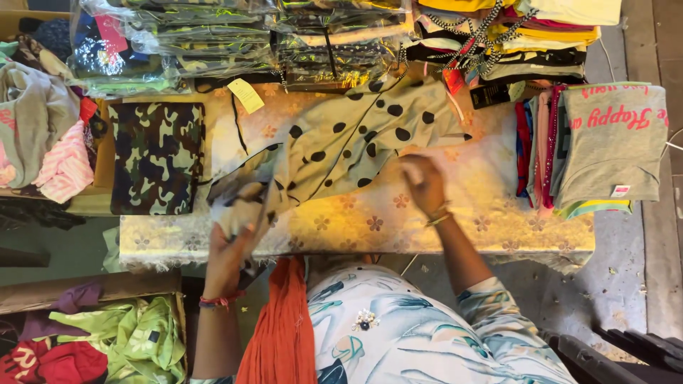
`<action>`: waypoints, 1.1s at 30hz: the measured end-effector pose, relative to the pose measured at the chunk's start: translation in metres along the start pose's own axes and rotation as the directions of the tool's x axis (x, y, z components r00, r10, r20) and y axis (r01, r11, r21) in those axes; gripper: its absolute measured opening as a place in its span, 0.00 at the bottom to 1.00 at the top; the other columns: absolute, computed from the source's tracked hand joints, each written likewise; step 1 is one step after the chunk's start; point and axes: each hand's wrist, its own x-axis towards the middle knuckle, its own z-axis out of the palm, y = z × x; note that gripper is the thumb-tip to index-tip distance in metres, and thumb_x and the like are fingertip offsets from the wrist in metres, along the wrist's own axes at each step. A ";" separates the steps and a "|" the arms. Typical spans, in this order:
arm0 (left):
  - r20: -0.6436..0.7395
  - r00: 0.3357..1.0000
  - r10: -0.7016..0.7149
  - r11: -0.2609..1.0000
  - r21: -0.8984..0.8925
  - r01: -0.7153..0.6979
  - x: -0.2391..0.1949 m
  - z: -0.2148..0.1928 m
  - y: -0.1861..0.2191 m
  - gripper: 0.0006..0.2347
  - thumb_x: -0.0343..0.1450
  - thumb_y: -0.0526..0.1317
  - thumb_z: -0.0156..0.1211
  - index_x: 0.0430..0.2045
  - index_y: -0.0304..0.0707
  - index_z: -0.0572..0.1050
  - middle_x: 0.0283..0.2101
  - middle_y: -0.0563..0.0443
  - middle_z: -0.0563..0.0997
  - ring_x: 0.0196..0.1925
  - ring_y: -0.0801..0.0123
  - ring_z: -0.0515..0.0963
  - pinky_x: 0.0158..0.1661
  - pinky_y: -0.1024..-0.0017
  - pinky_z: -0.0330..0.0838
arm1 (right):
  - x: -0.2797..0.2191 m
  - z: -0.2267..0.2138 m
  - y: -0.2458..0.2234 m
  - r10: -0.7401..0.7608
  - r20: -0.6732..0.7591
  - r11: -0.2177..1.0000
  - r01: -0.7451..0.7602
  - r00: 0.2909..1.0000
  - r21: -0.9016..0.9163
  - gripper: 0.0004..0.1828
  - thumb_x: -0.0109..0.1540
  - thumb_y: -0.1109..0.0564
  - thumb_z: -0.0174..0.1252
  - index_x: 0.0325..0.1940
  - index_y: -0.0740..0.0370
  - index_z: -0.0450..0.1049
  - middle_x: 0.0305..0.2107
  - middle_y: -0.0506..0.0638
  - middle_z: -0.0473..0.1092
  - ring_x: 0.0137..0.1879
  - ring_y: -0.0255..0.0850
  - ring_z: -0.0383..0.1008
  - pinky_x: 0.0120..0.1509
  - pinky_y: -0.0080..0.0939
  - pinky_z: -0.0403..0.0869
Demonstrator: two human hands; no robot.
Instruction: The person folds a gray t-shirt with text on a table, then folds a white t-shirt with black polka dots. The person places the folded shirts on the table and picks up a green t-shirt to begin folding it.
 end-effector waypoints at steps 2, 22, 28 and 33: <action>0.076 0.994 -0.081 0.996 0.047 0.077 -0.014 0.013 0.017 0.16 0.73 0.40 0.65 0.50 0.31 0.70 0.44 0.54 0.78 0.43 0.73 0.74 0.42 0.73 0.67 | 0.009 0.020 -0.051 -0.032 0.123 0.999 0.027 0.992 0.042 0.19 0.60 0.64 0.65 0.55 0.56 0.77 0.53 0.52 0.76 0.61 0.49 0.74 0.66 0.48 0.72; -0.223 0.833 0.507 0.699 -0.458 -0.548 -0.059 -0.083 0.067 0.16 0.83 0.33 0.62 0.63 0.44 0.64 0.44 0.40 0.77 0.43 0.55 0.78 0.49 0.54 0.77 | 0.042 -0.084 -0.099 -0.132 0.991 0.836 -0.538 -0.007 0.108 0.25 0.52 0.45 0.72 0.45 0.61 0.76 0.30 0.50 0.77 0.36 0.34 0.75 0.38 0.42 0.75; -0.086 0.932 0.352 0.896 -0.258 -0.362 0.031 -0.047 0.116 0.11 0.83 0.33 0.62 0.57 0.34 0.70 0.44 0.51 0.75 0.41 0.73 0.74 0.48 0.75 0.72 | 0.032 -0.102 -0.027 0.109 0.918 0.993 -0.079 0.381 -0.085 0.20 0.53 0.45 0.71 0.41 0.59 0.78 0.30 0.53 0.78 0.37 0.47 0.77 0.43 0.47 0.74; -0.057 0.870 0.490 0.841 -0.233 -0.489 0.069 -0.012 0.151 0.09 0.83 0.32 0.63 0.55 0.33 0.72 0.45 0.56 0.73 0.42 0.78 0.71 0.48 0.79 0.69 | 0.073 -0.160 -0.054 0.054 0.221 0.806 0.088 0.974 -0.586 0.12 0.52 0.54 0.68 0.39 0.52 0.78 0.29 0.52 0.74 0.40 0.54 0.72 0.48 0.53 0.68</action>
